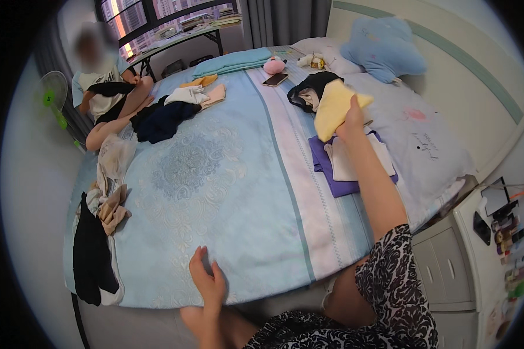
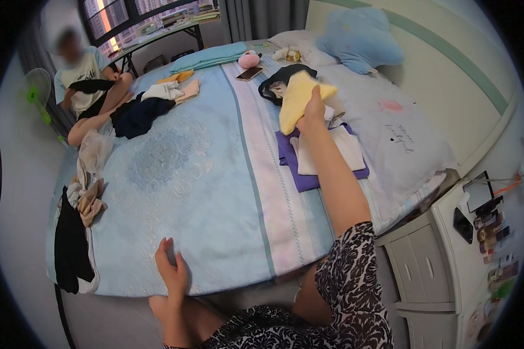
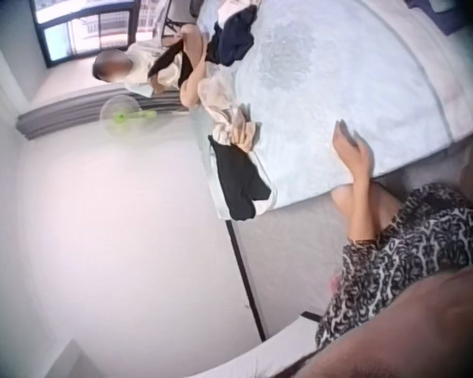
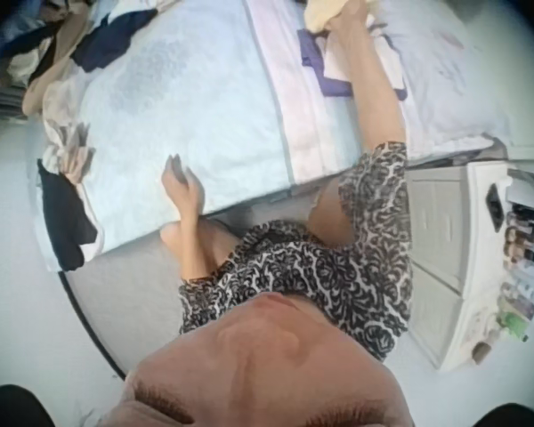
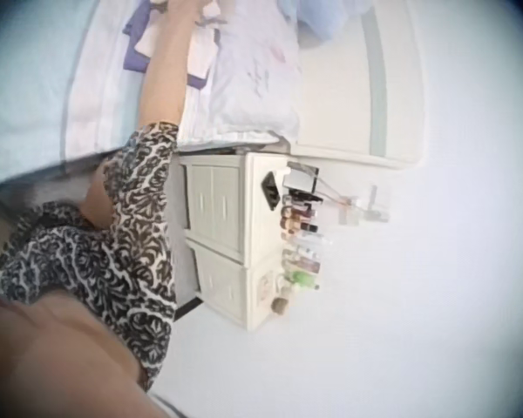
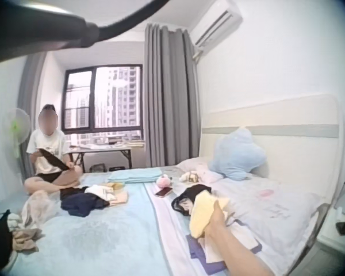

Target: The person folds several pieces of underwear and bras on a bed, placing each folded item into a neat stack. The person handles beige, black, white, and yellow garments one at a time, smoothing and folding them before stacking.

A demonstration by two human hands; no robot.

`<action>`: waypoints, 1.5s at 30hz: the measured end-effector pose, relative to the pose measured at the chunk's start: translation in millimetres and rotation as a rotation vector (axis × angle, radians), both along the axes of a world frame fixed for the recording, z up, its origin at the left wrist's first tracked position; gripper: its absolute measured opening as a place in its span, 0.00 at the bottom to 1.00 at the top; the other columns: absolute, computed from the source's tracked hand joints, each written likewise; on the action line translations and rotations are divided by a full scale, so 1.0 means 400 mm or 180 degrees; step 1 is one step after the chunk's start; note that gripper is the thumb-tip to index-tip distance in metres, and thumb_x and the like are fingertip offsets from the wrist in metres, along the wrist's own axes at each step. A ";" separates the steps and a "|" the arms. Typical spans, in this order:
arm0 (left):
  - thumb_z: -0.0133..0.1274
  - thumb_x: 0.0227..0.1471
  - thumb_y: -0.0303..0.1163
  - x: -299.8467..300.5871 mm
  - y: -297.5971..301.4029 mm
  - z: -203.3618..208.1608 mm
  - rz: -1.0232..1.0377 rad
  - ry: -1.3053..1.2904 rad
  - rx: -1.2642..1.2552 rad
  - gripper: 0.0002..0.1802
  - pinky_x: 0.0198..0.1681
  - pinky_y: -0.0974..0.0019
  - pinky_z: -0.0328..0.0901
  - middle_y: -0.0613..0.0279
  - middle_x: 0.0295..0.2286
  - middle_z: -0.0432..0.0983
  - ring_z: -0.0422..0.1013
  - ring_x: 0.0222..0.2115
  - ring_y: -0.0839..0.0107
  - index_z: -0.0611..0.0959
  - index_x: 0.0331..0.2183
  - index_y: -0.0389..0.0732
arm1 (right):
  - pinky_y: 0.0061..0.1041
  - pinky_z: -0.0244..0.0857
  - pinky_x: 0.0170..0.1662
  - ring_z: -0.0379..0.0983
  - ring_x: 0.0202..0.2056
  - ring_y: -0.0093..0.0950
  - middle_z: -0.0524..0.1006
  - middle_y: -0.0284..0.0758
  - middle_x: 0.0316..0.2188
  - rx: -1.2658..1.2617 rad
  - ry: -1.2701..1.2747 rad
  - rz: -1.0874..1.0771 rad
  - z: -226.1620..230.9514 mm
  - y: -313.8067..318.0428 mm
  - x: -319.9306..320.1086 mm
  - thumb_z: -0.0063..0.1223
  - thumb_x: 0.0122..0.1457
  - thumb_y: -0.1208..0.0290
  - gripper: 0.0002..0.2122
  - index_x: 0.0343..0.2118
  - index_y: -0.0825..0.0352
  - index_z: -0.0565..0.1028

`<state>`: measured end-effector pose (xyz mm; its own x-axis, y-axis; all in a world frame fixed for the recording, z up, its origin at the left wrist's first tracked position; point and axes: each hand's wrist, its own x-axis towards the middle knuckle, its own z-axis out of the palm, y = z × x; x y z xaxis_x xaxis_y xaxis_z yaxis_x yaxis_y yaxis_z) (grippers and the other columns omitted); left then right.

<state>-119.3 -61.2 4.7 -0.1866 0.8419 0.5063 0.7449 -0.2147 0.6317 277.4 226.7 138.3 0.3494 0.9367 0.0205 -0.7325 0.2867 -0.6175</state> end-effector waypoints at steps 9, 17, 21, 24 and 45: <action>0.45 0.44 0.19 0.012 -0.001 0.007 -0.0025 0.0098 -0.0078 0.26 0.55 0.57 0.53 0.46 0.46 0.67 0.61 0.49 0.52 0.68 0.49 0.30 | 0.41 0.61 0.54 0.65 0.52 0.38 0.68 0.41 0.51 0.0284 -0.0721 -0.0752 0.114 -0.195 0.302 0.33 0.65 0.55 0.23 0.55 0.68 0.60; 0.45 0.45 0.19 0.007 0.009 -0.013 -0.0112 0.0156 0.0049 0.25 0.55 0.57 0.53 0.47 0.47 0.66 0.61 0.50 0.52 0.68 0.49 0.30 | 0.37 0.61 0.46 0.68 0.43 0.47 0.73 0.52 0.38 0.0148 -0.4888 -0.2974 -0.105 -0.234 0.291 0.46 0.59 0.65 0.18 0.46 0.75 0.68; 0.46 0.45 0.20 0.007 0.009 -0.014 -0.0107 0.0198 0.0068 0.25 0.55 0.57 0.54 0.47 0.46 0.67 0.61 0.49 0.52 0.68 0.49 0.31 | 0.40 0.55 0.53 0.64 0.53 0.36 0.71 0.40 0.49 -0.0279 -0.8006 -0.1471 -0.265 -0.279 0.152 0.52 0.49 0.67 0.21 0.48 0.65 0.70; 0.45 0.46 0.19 0.005 0.004 -0.010 -0.0086 0.0287 -0.0023 0.25 0.55 0.59 0.54 0.49 0.47 0.66 0.62 0.49 0.55 0.69 0.50 0.32 | 0.42 0.50 0.56 0.59 0.57 0.33 0.68 0.34 0.53 -0.0455 -0.7783 -0.1696 -0.273 -0.296 0.110 0.51 0.49 0.64 0.22 0.49 0.64 0.70; 0.49 0.42 0.22 -0.010 0.012 -0.006 -0.0163 0.0392 0.0184 0.17 0.52 0.56 0.57 0.50 0.45 0.70 0.64 0.46 0.53 0.76 0.39 0.35 | 0.33 0.56 0.56 0.61 0.55 0.38 0.68 0.43 0.51 0.0001 -0.7734 0.0930 -0.127 -0.283 0.219 0.52 0.46 0.75 0.25 0.51 0.68 0.66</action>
<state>-123.4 -56.2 2.1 -0.0778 0.8176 0.5706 0.8032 -0.2876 0.5216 364.9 113.5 87.5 -0.3533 0.9355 0.0104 0.9332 0.3532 -0.0665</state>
